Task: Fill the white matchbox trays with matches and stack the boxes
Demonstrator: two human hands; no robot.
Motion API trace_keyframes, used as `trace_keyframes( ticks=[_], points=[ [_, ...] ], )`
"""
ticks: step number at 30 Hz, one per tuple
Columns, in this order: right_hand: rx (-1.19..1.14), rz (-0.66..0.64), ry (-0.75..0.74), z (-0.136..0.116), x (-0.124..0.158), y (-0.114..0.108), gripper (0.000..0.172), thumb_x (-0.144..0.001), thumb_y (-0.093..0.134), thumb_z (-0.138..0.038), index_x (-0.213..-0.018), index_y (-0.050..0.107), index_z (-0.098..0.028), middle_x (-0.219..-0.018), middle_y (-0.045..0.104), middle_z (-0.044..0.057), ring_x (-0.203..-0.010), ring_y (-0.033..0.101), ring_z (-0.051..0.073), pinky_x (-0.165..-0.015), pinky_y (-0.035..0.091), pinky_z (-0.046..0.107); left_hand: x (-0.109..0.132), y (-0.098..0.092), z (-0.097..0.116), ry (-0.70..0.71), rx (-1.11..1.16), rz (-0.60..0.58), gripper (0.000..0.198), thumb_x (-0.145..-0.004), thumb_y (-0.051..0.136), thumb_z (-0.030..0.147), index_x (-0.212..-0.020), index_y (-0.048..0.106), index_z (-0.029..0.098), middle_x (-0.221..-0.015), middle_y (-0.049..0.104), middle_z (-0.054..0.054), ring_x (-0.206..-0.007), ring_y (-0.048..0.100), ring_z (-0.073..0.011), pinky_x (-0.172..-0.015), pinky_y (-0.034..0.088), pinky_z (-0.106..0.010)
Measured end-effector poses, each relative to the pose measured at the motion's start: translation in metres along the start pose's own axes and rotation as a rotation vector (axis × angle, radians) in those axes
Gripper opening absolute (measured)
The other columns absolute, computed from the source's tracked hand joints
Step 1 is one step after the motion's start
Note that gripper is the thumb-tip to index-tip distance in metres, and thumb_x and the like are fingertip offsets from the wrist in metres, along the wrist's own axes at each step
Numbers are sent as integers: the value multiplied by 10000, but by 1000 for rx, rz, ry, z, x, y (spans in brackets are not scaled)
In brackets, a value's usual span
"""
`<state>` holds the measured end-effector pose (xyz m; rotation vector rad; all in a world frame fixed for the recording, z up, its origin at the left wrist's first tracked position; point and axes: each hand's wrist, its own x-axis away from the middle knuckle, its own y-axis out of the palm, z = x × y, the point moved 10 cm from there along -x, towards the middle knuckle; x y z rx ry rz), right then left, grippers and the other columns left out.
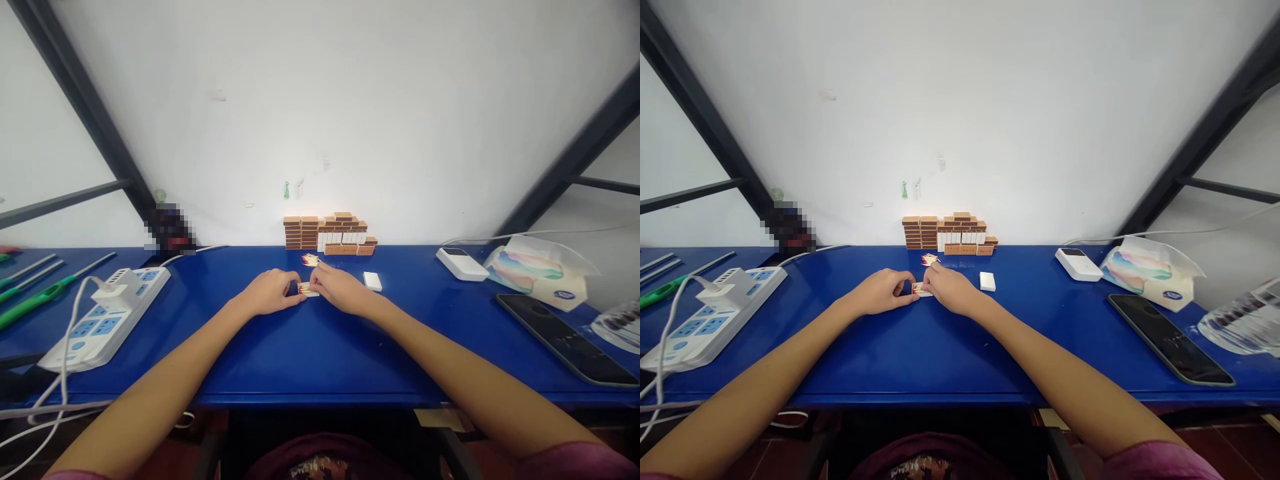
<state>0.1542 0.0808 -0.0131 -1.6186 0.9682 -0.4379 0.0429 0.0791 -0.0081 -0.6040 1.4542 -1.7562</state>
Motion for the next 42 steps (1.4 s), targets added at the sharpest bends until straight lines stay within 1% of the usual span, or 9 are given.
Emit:
trace_keyframes(
  ticks=[7, 14, 27, 30, 32, 35, 38, 40, 42],
  points=[
    [73, 40, 15, 5, -1, 3, 92, -1079, 551, -225, -1031, 618, -183, -1094, 631, 63, -883, 626, 176, -739, 406, 289, 1, 1, 0, -5, 6, -5, 331, -943, 642, 530, -1024, 676, 212, -739, 690, -2, -651, 611, -178, -593, 331, -287],
    [30, 47, 32, 10, 0, -3, 108, -1058, 596, -284, -1023, 644, -194, -1091, 639, 65, -864, 631, 175, -714, 405, 288, 0, 1, -1, -3, 10, -6, 341, -947, 634, 533, -1051, 681, 212, -762, 698, -7, -658, 619, -181, -595, 335, -298],
    [-88, 56, 63, 12, -3, 3, 104, -1065, 551, -208, -1015, 639, -186, -1079, 630, 50, -849, 612, 153, -744, 415, 266, -1, 2, -3, -16, 12, -13, 347, -944, 639, 530, -1078, 698, 215, -756, 696, -5, -647, 608, -179, -591, 325, -288],
    [-69, 70, 43, 13, -3, -5, 130, -1072, 547, -247, -1014, 649, -191, -1076, 633, 56, -850, 613, 159, -741, 417, 268, -1, 1, -4, -13, 22, -5, 360, -938, 642, 541, -1077, 703, 214, -753, 690, -7, -644, 603, -176, -589, 322, -287],
    [-5, 124, 34, 18, -1, -22, 153, -1074, 547, -275, -1012, 658, -190, -1060, 642, 66, -865, 613, 176, -756, 418, 280, -1, -2, -4, -9, 52, 14, 376, -932, 644, 556, -1081, 706, 216, -730, 674, 1, -629, 594, -171, -591, 328, -287],
    [112, 249, 56, 36, 2, -57, 191, -1072, 531, -286, -995, 675, -187, -1047, 664, 87, -910, 621, 208, -789, 419, 302, 0, -7, -5, -28, 93, 67, 409, -929, 635, 592, -1082, 713, 221, -705, 647, 7, -622, 583, -166, -595, 340, -288],
    [215, 405, 235, 78, 11, -93, 218, -1057, 524, -300, -980, 691, -183, -1035, 683, 106, -884, 624, 231, -760, 411, 319, 0, -3, -3, -33, 115, 35, 433, -912, 645, 616, -1073, 726, 222, -691, 624, 9, -612, 571, -164, -576, 332, -292],
    [254, 478, 366, 110, 19, -107, 225, -1048, 525, -305, -991, 704, -181, -1021, 698, 113, -890, 633, 244, -748, 406, 325, 0, -2, -2, -32, 156, 29, 443, -909, 644, 630, -1071, 729, 226, -666, 593, 19, -591, 550, -158, -569, 331, -292],
    [275, 496, 473, 140, 26, -110, 235, -1043, 530, -305, -995, 718, -173, -1030, 714, 124, -897, 643, 248, -739, 403, 327, 0, -4, -3, -44, 194, 57, 450, -912, 636, 643, -1068, 727, 230, -645, 566, 29, -576, 532, -154, -570, 333, -292]
  ],
)
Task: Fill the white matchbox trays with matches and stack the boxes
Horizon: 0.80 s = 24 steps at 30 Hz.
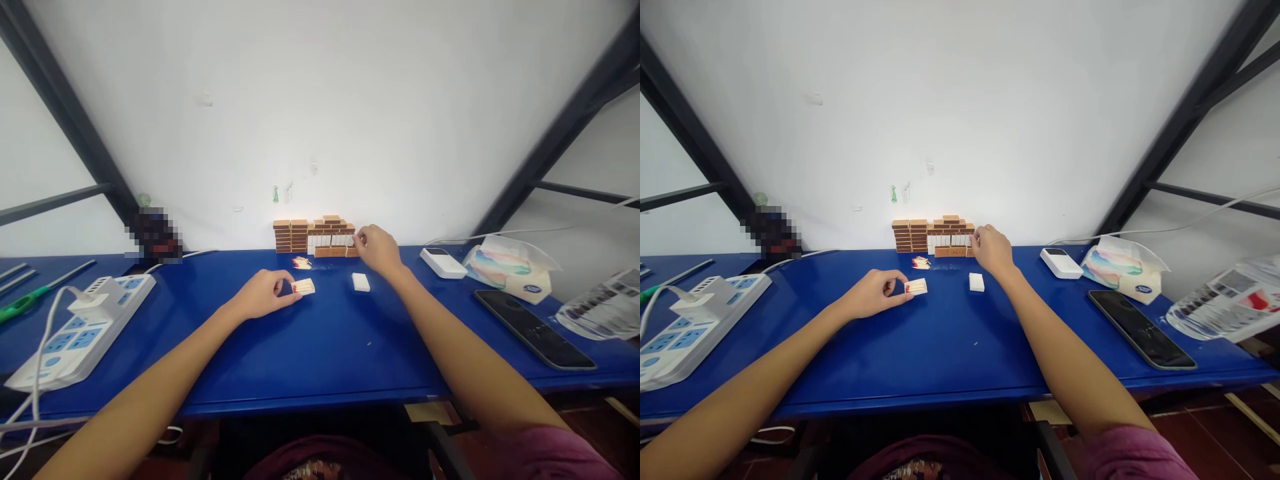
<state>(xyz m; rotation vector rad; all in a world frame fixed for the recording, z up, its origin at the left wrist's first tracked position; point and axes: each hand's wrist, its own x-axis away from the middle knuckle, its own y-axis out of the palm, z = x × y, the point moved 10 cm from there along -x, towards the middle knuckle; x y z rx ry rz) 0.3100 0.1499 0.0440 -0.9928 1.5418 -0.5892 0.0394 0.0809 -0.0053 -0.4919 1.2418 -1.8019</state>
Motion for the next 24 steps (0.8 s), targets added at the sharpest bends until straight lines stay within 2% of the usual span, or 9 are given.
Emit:
trace_keyframes(
  ticks=[4, 7, 10, 12, 15, 17, 21, 24],
  points=[
    [-39, -132, 209, 50, -5, 34, 242, -1028, 587, -352, -1011, 741, -166, -1016, 755, 115, -893, 664, 231, -720, 403, 307, -1, 6, -1, -2, -20, -40, 444, -895, 665, 627, -1074, 725, 225, -659, 591, 31, -586, 548, -152, -567, 332, -292],
    [-122, -224, 345, 72, -3, 55, 295, -1027, 601, -412, -1010, 750, -158, -995, 777, 112, -884, 680, 215, -699, 397, 290, -1, 4, -2, 0, -27, -19, 442, -902, 657, 626, -1080, 725, 227, -682, 615, 21, -604, 569, -155, -575, 344, -291],
    [-143, -252, 401, 79, -3, 63, 354, -1012, 616, -477, -938, 757, -161, -980, 784, 121, -880, 690, 223, -688, 394, 290, -1, 5, -4, -3, -57, -31, 442, -912, 642, 618, -1097, 721, 224, -707, 645, 7, -625, 597, -166, -578, 347, -291],
    [-140, -222, 409, 82, -5, 62, 352, -1009, 616, -480, -948, 757, -163, -993, 786, 126, -892, 693, 231, -699, 406, 291, -1, 7, -6, -3, -86, -51, 438, -918, 633, 606, -1109, 719, 222, -718, 662, -3, -638, 616, -177, -577, 347, -291],
    [-167, -144, 416, 92, -10, 57, 306, -1028, 581, -399, -1000, 757, -151, -1050, 781, 146, -945, 694, 235, -748, 432, 286, -2, 7, -8, 1, -109, -45, 447, -917, 625, 617, -1106, 721, 223, -714, 667, -12, -641, 627, -186, -571, 349, -295],
    [-226, -138, 434, 101, -12, 60, 292, -1038, 549, -329, -985, 760, -134, -1030, 777, 160, -942, 695, 231, -768, 443, 282, -2, 7, -9, -1, -121, -44, 450, -915, 624, 622, -1105, 722, 226, -712, 667, -11, -640, 627, -189, -564, 346, -299],
    [-358, -196, 445, 112, -14, 75, 272, -1039, 534, -267, -996, 760, -121, -922, 774, 115, -759, 677, 174, -705, 450, 260, -2, 7, -10, -7, -142, -48, 409, -930, 618, 585, -1118, 715, 236, -711, 666, -3, -649, 626, -189, -568, 339, -300],
    [-446, -215, 469, 111, -12, 82, 288, -1040, 543, -304, -976, 755, -119, -789, 736, 67, -615, 617, 143, -611, 430, 252, -2, 6, -9, -10, -155, -48, 413, -940, 603, 592, -1122, 711, 237, -710, 663, -3, -650, 623, -190, -573, 333, -299]
  ],
)
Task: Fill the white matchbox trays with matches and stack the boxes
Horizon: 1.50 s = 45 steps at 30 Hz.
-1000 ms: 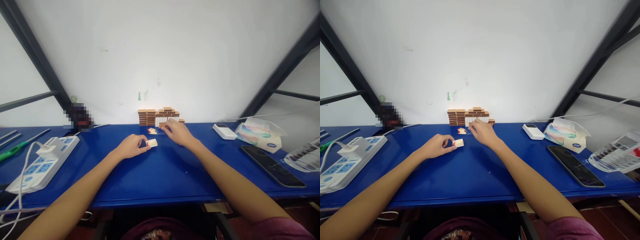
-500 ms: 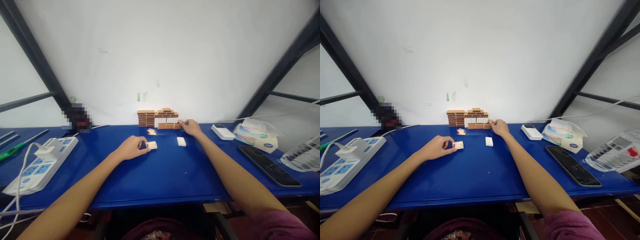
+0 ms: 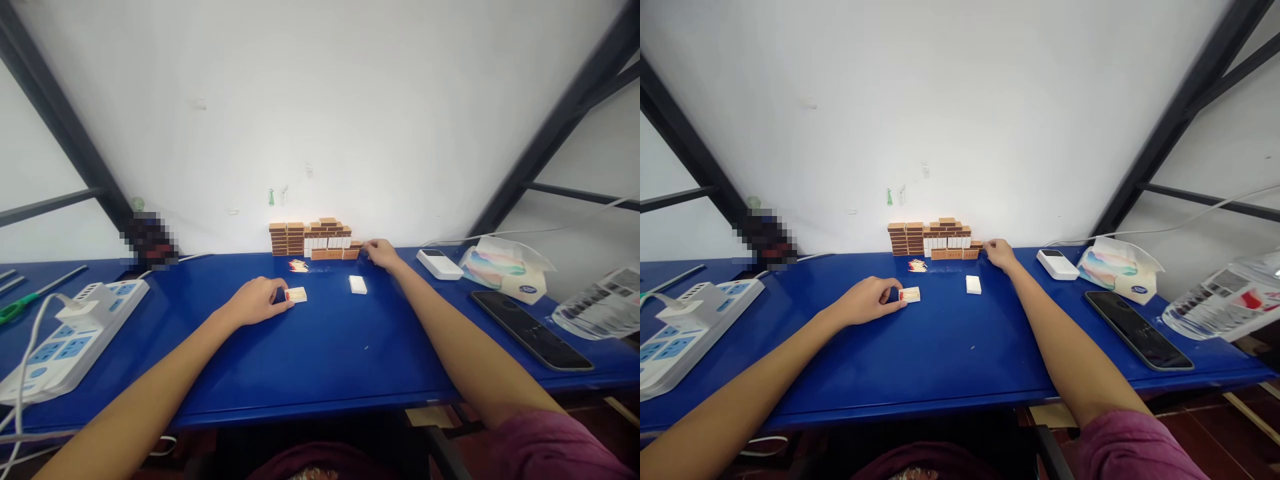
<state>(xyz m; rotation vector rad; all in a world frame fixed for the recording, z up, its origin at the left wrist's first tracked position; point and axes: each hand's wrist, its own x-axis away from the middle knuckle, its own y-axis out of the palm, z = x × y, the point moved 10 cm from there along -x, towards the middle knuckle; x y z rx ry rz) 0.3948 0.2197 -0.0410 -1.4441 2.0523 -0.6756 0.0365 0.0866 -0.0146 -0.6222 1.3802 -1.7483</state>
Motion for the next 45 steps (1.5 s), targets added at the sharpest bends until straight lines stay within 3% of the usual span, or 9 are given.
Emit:
trace_keyframes(
  ticks=[4, 7, 13, 15, 18, 21, 23, 26, 45],
  points=[
    [-81, 34, 41, 0, 2, 3, 287, -992, 630, -367, -874, 732, -125, -609, 624, 10, -540, 530, 135, -556, 404, 255, 0, 0, 1, 1, -1, -11, 415, -944, 599, 595, -1123, 708, 237, -713, 667, -3, -658, 627, -193, -576, 326, -299],
    [-126, 99, 53, -1, 2, -6, 289, -979, 639, -388, -879, 711, -127, -629, 610, 8, -580, 536, 142, -566, 416, 252, 0, 0, 1, 1, 6, -13, 406, -940, 608, 587, -1116, 711, 236, -703, 663, 3, -643, 621, -187, -572, 326, -299],
    [-325, 409, -59, -26, 19, -59, 281, -967, 613, -439, -908, 664, -169, -844, 688, 66, -738, 600, 156, -621, 467, 233, 0, -12, -2, -14, 17, 101, 422, -934, 618, 607, -1093, 730, 233, -696, 664, 1, -633, 614, -176, -575, 350, -288],
    [-488, 310, -122, -47, 31, -51, 310, -939, 649, -486, -864, 640, -186, -795, 667, 44, -650, 571, 138, -534, 440, 223, 0, -21, -7, -39, 50, 191, 426, -934, 621, 614, -1091, 729, 233, -714, 683, 2, -637, 624, -172, -588, 382, -284],
    [-641, -16, -234, -92, 59, -7, 383, -860, 741, -558, -808, 629, -195, -718, 634, 17, -532, 521, 113, -419, 379, 219, 3, -34, -14, -65, 98, 324, 433, -929, 635, 616, -1109, 721, 231, -779, 727, -5, -684, 663, -175, -632, 452, -284],
    [-603, -294, -314, -129, 97, 42, 422, -831, 774, -593, -799, 638, -195, -658, 619, -1, -460, 483, 95, -372, 363, 215, 5, -41, -17, -67, 124, 400, 421, -923, 658, 597, -1129, 711, 234, -851, 757, -7, -701, 681, -171, -663, 498, -289],
    [-588, -371, -344, -140, 116, 60, 430, -826, 782, -600, -801, 638, -196, -661, 627, -4, -461, 491, 89, -366, 368, 205, 6, -43, -18, -68, 134, 419, 404, -916, 679, 570, -1140, 707, 235, -898, 770, -6, -704, 687, -168, -676, 513, -294],
    [-585, -428, -337, -144, 128, 70, 424, -843, 776, -589, -795, 633, -192, -657, 632, -6, -472, 498, 82, -372, 379, 192, 6, -45, -18, -73, 133, 422, 391, -910, 698, 539, -1151, 705, 231, -938, 781, -12, -724, 700, -177, -696, 524, -306],
    [-691, -584, -401, -146, 130, 77, 399, -856, 774, -551, -812, 628, -182, -771, 689, 21, -560, 592, 96, -421, 451, 193, 4, -41, -16, -4, 193, 407, 416, -934, 706, 523, -1226, 691, 228, -954, 791, -8, -767, 732, -188, -745, 563, -321]
  ],
)
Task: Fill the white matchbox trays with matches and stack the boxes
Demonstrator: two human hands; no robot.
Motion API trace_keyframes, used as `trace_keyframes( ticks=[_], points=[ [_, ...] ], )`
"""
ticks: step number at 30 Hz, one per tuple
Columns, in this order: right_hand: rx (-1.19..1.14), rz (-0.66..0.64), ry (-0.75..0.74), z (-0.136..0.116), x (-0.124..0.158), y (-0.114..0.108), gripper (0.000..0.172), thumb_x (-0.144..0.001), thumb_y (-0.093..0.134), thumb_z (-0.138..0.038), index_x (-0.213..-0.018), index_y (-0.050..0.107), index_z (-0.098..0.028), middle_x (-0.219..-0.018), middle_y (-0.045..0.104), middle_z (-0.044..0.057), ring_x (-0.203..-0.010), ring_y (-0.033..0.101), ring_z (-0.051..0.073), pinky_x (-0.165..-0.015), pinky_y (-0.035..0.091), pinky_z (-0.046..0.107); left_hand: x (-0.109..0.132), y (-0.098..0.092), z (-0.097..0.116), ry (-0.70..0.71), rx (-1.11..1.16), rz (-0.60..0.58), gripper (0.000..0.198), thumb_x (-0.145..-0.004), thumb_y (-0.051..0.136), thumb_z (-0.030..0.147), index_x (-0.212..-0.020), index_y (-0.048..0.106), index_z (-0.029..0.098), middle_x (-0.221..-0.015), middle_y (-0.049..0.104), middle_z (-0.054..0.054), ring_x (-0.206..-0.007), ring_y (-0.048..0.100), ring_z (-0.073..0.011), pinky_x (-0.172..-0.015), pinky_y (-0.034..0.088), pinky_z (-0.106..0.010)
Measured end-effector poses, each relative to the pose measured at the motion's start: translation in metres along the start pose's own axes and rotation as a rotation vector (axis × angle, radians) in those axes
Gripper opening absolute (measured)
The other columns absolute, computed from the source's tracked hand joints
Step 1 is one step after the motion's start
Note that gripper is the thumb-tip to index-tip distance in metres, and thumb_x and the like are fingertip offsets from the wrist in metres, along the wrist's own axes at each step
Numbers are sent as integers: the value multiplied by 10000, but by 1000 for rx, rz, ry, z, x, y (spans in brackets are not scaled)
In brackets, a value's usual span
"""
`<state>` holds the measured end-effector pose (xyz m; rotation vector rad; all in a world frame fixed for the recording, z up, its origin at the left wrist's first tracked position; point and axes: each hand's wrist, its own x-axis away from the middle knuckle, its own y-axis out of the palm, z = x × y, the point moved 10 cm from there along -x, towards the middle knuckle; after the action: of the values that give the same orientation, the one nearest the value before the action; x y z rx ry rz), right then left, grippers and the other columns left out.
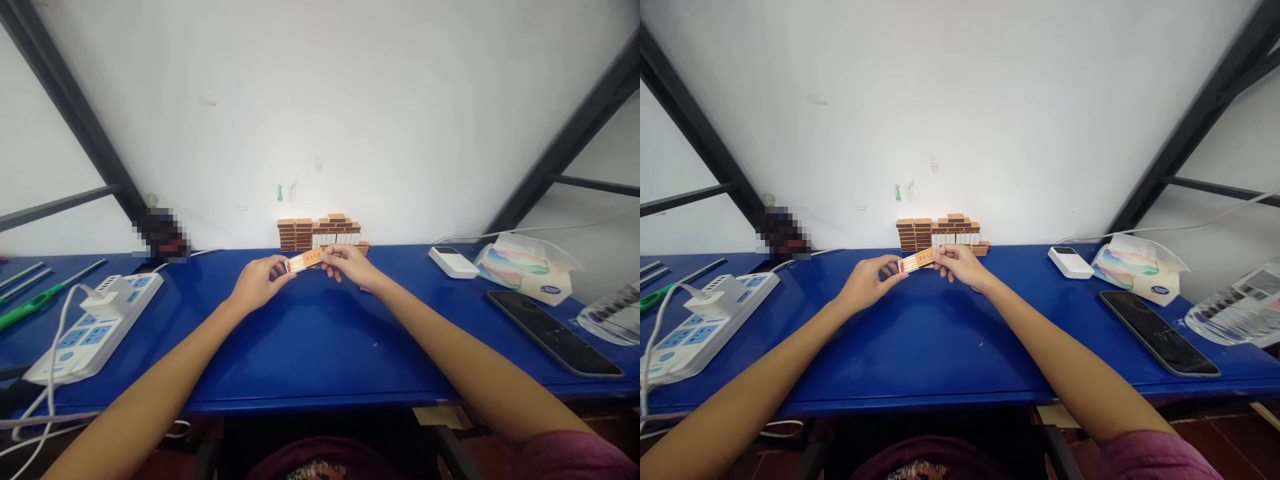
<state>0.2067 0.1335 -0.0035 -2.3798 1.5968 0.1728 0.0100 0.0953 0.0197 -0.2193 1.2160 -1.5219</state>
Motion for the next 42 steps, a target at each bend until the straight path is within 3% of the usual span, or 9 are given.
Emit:
trace_keyframes(
  ticks=[6, 10, 12, 15, 21, 27, 32, 36, 42],
  points=[
    [-27, 25, 3, 0, 2, -1, 411, -920, 748, -442, -1218, 565, -226, -849, 732, 13, -583, 656, 130, -406, 485, 198, -1, -3, -2, 8, 43, 26, 426, -918, 724, 552, -1208, 694, 242, -982, 794, -14, -793, 739, -193, -772, 571, -325],
    [-19, -23, 14, -1, 4, 12, 457, -1014, 635, -406, -1415, 551, -203, -1045, 746, 93, -662, 710, 145, -439, 543, 217, 0, -1, 3, 38, 86, 7, 424, -857, 783, 594, -1091, 712, 247, -926, 776, 3, -745, 708, -169, -729, 552, -297],
    [-28, -45, 20, -1, 6, 21, 478, -1038, 602, -420, -1456, 548, -194, -1124, 736, 118, -673, 712, 143, -440, 549, 220, 1, 1, 8, 55, 101, -2, 514, -764, 846, 639, -1057, 698, 243, -877, 751, 13, -707, 681, -158, -688, 534, -286],
    [-18, -160, 31, -3, 13, 46, 508, -1058, 551, -509, -1434, 576, -169, -1007, 747, 100, -664, 707, 149, -455, 556, 221, 2, 1, 13, 64, 118, 2, 692, -637, 903, 684, -1105, 649, 243, -820, 696, 32, -660, 641, -146, -644, 513, -278],
    [-10, -404, 56, -11, 34, 92, 566, -1012, 503, -701, -1245, 612, -197, -924, 746, 74, -662, 709, 148, -478, 556, 204, 3, 0, 15, 79, 81, -31, 750, -642, 888, 704, -1182, 638, 247, -884, 677, 16, -650, 611, -136, -656, 512, -286],
    [3, -256, 81, -4, 24, 74, 510, -1034, 506, -649, -1313, 555, -225, -923, 719, 55, -661, 705, 150, -474, 565, 217, 5, 0, 15, 30, 50, -5, 524, -779, 809, 655, -1060, 721, 221, -865, 738, -16, -667, 646, -154, -659, 517, -295],
    [30, -239, 84, -1, 18, 64, 496, -1065, 437, -626, -1298, 575, -210, -955, 723, 74, -655, 697, 148, -462, 550, 221, -2, 2, 11, -48, 198, -41, 362, -812, 793, 535, -960, 754, 207, -828, 765, -18, -709, 685, -164, -660, 544, -282],
    [191, -91, 12, -10, 11, 32, 498, -1074, 441, -589, -1372, 525, -200, -905, 710, 52, -634, 661, 139, -465, 518, 214, -35, -23, -4, -33, 168, 33, 375, -798, 798, 506, -991, 758, 187, -888, 777, -47, -785, 693, -184, -712, 562, -300],
    [381, 42, -68, -20, 7, -6, 452, -1080, 407, -605, -1107, 603, -198, -888, 716, 49, -665, 653, 139, -546, 499, 233, -103, -59, -39, -37, 145, 160, 477, -789, 785, 583, -1006, 762, 158, -988, 785, -101, -843, 685, -206, -808, 567, -352]
  ],
)
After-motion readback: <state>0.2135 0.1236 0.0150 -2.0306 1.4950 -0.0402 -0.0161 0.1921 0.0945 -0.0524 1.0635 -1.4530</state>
